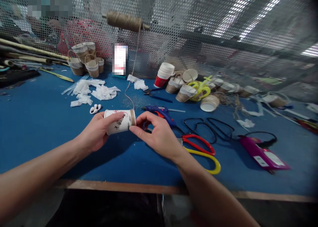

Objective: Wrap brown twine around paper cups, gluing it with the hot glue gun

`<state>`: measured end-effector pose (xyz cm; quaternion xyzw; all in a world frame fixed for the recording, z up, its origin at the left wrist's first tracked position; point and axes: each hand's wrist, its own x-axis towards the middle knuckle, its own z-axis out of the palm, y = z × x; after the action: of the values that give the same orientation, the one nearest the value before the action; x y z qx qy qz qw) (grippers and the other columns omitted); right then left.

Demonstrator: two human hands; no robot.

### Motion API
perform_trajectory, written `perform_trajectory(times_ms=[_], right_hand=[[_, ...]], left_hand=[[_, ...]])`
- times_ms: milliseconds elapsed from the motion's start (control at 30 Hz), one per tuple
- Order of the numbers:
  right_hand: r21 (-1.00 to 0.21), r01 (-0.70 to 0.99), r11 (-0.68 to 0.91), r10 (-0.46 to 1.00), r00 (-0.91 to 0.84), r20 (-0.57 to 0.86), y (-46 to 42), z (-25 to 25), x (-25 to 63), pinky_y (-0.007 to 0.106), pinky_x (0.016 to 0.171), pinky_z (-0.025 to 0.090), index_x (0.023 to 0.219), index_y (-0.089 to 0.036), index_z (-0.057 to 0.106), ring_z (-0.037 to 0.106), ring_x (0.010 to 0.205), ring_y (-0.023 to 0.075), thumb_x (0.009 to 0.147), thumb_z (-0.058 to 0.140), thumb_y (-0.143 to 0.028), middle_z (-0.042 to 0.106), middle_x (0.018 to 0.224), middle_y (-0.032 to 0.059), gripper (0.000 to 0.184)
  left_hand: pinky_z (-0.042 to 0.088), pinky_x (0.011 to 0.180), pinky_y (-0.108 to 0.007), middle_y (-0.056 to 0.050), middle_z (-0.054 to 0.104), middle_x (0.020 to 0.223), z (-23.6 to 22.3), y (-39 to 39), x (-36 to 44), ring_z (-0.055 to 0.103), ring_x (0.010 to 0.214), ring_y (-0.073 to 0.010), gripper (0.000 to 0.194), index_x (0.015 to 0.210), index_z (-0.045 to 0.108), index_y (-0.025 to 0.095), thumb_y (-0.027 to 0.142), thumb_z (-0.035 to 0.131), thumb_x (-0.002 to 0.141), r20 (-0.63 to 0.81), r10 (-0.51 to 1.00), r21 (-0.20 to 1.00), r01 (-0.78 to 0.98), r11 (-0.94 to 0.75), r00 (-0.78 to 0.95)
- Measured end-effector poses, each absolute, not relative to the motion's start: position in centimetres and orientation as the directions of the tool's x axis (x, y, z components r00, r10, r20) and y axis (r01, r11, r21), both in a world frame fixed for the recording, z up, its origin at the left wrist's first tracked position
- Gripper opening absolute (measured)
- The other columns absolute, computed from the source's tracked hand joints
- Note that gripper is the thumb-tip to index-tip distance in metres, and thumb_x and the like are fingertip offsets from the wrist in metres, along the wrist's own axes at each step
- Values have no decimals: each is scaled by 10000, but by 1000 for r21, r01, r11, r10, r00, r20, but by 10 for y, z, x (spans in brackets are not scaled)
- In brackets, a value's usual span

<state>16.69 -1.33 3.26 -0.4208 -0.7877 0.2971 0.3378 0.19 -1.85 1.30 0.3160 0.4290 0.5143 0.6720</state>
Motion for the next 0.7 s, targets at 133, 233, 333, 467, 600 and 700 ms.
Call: perform_trajectory(times_ms=[133,233,333,467,600,700], right_hand=[[-760,472,446,874,-412,256,-13,30,166,237,559,373,655,-188,484,445,576,96,747,583,-259,509,635,-24,152],[-795,445,412,881,-417,224,-11,31,168,232,569,374,658,-184,494,447,588,94,735,597,-257,510,637,-27,148],[-862,367,349,883,-438,170,-8,32,170,226,573,384,688,-179,508,456,592,89,715,613,-289,518,656,-25,156],[-905,312,288,894,-427,137,-5,32,173,217,536,368,682,-175,490,428,560,76,739,578,-319,483,638,-32,179],[-891,305,337,877,-445,180,-5,33,175,214,542,372,679,-176,477,425,568,74,746,578,-293,475,645,-33,169],[-846,320,428,840,-486,241,-7,34,176,222,592,392,690,-180,482,452,611,86,755,578,-261,493,665,-25,141]], left_hand=[[436,541,-183,-25,688,668,12,-18,2,589,556,-104,163,748,675,118,243,698,647,-255,962,866,-417,274,103],[442,550,-180,-27,694,684,11,-19,2,597,572,-105,138,741,678,120,233,687,664,-237,967,872,-419,255,96],[460,589,-184,-27,700,705,11,-21,3,606,607,-109,136,751,680,124,234,689,672,-149,985,902,-397,172,88],[470,665,-206,-30,710,783,8,-26,4,612,673,-124,165,786,690,139,249,701,663,-17,998,969,-244,31,58],[477,642,-205,-36,710,770,12,-24,1,613,654,-128,191,767,695,138,266,727,629,-23,992,964,-261,56,127],[484,558,-202,-42,692,657,21,-18,-5,606,564,-126,217,682,687,124,334,711,630,-198,947,870,-401,288,252]])
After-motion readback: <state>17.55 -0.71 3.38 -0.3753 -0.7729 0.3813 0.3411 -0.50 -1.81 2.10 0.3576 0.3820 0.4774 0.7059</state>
